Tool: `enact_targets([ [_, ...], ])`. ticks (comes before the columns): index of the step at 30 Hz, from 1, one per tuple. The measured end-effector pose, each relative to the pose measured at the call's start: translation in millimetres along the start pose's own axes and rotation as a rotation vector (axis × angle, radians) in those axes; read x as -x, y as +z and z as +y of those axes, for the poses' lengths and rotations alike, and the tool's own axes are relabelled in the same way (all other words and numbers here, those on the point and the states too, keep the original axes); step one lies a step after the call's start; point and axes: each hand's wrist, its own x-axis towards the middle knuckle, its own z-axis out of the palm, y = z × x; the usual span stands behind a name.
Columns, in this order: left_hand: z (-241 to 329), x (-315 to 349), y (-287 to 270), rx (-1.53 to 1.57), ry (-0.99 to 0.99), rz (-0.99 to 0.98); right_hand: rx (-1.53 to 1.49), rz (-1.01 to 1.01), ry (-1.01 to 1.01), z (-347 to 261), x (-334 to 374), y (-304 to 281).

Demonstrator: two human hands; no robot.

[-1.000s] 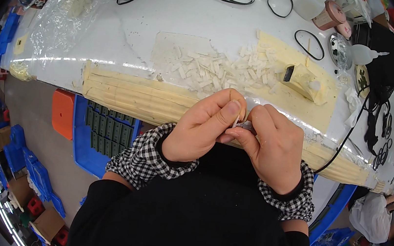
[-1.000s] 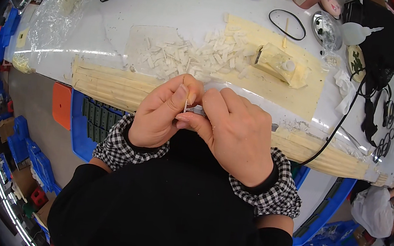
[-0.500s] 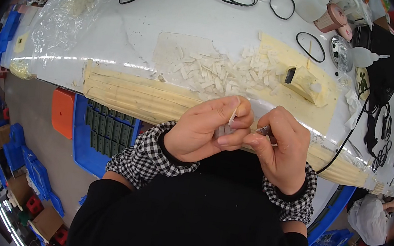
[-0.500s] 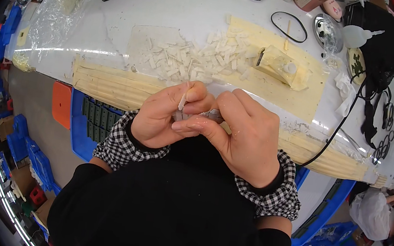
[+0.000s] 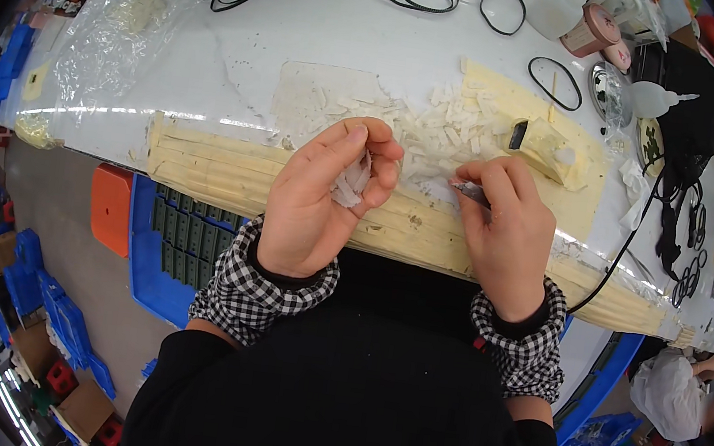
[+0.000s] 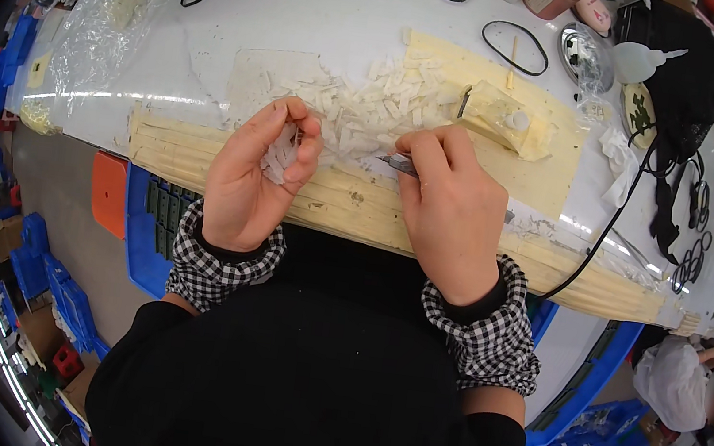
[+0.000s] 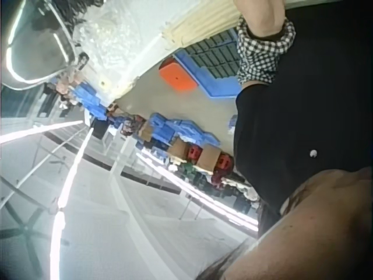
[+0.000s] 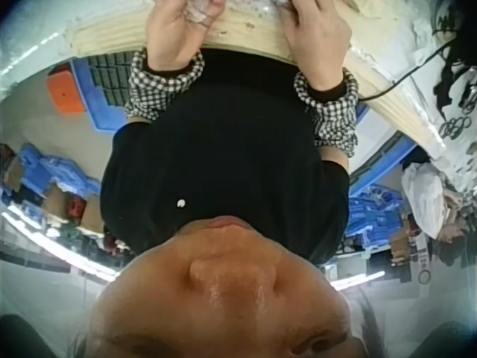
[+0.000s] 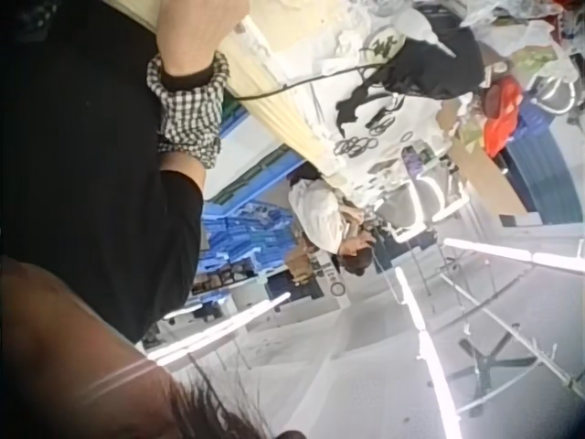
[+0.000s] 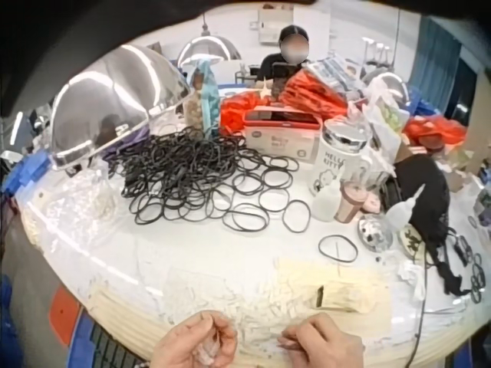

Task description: The recorder uses a small trimming tool to remove flashing or excess material from molded plastic components.

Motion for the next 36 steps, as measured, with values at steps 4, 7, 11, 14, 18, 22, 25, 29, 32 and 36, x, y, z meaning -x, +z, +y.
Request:
enact_targets([
  [4,1,2,-5,-0.028,0.017,-0.063,0.044,-0.024,-0.004,0,-3,1],
  [7,1,4,0,-0.145,0.010,-0.031,-0.061,0.006,0.001,1,-2,1],
  [11,-5,5,8,-0.276,-0.088,-0.071,-0.304,-0.007,0.021,-12,-4,-15],
  [14,-11,2,13,-0.323,-0.091,-0.142,-0.410,-0.020,0.037,-21,-5,-21],
  [18,-16,2,9,-0.234,-0.047,-0.183,-0.470,-0.040,0.010,-21,-4,-18],
  [22,-15,-2,4,-0.005,-0.251,-0.263,-0.450,-0.015,-0.053,-26,-5,-20],
  [25,-13,-2,5,0.056,-0.361,-0.285,-0.193,-0.020,-0.156,-20,-4,-17],
  [29,-12,-2,6,0.094,-0.408,-0.320,-0.054,-0.025,-0.180,-18,-3,-12],
  [32,-12,-2,5,0.108,-0.405,-0.351,-0.046,-0.046,-0.172,-19,-3,-12],
  [36,-14,-2,3,0.126,-0.398,-0.390,-0.084,-0.048,-0.161,-19,-2,-10],
])
